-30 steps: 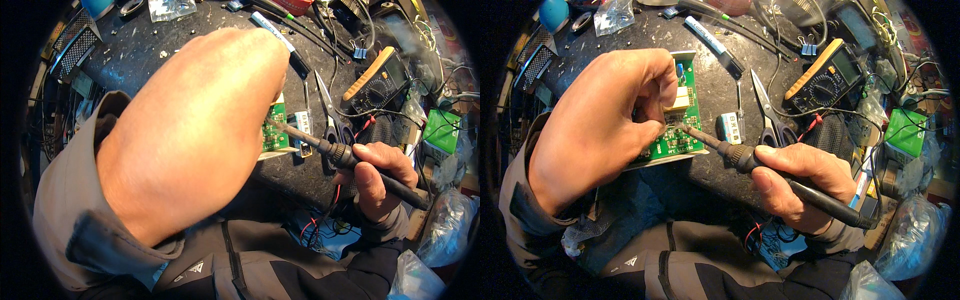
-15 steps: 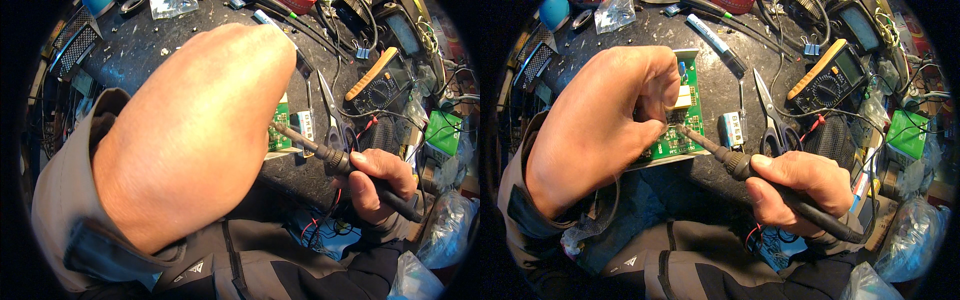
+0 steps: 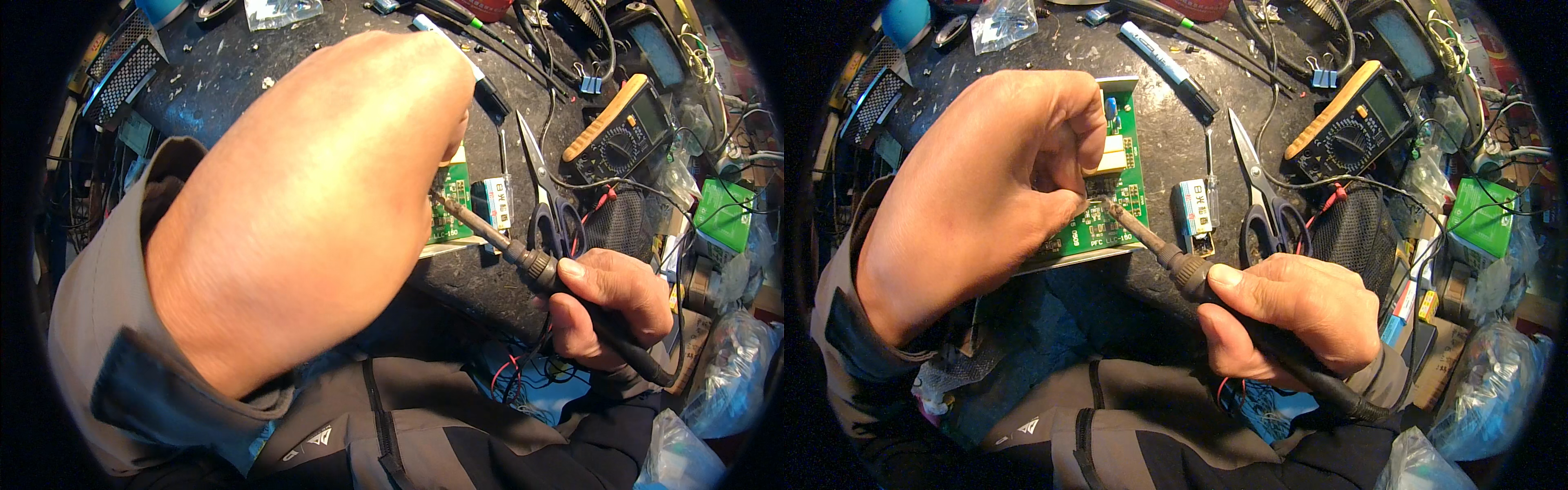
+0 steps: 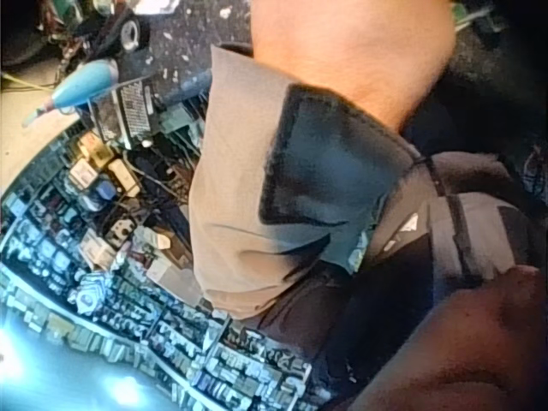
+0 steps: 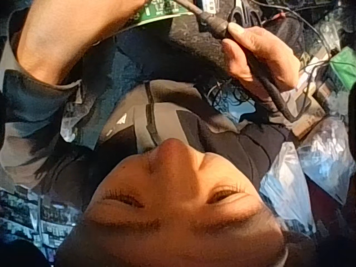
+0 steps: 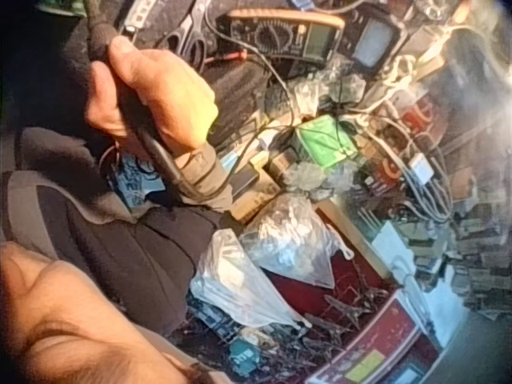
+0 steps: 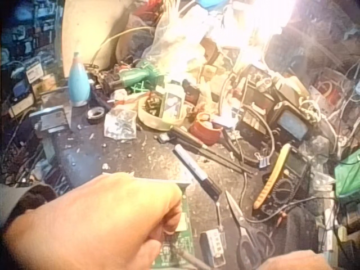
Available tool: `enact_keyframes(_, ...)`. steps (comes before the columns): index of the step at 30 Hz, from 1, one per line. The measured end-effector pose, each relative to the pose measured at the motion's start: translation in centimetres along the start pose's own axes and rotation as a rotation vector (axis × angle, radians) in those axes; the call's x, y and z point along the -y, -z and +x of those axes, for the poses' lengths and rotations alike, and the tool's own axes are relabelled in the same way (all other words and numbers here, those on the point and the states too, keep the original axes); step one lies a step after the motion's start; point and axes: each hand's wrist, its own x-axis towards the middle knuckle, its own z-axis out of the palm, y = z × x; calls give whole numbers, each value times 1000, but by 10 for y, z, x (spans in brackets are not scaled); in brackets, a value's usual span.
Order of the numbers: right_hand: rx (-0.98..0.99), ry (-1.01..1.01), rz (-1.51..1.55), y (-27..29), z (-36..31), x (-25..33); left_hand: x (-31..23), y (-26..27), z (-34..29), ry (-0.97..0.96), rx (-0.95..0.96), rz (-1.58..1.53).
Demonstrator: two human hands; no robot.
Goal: The person opens a metal enclosure to access a green circuit board, then uses a soldering iron to reflow solder on several component leads. They insert a new component, trim its leads with scissors, and solder it in place. The person inspects the board and the enclosure throughout the process.
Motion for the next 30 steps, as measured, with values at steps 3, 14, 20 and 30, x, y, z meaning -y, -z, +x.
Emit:
enact_keyframes(3, 17, 26, -31, 1, 1, 2, -2, 2, 1, -21, 5, 18)
enact_keyframes(14, 107, 65, -80, 5, 2, 2, 2, 11, 2, -110, 35, -82)
enact_keyframes(20, 15, 7, 4, 5, -3, -1, 8, 4, 8, -131, -11, 20)
enact_keyframes(30, 30, 25, 22, 3, -1, -3, 4, 4, 4, -136, -33, 38)
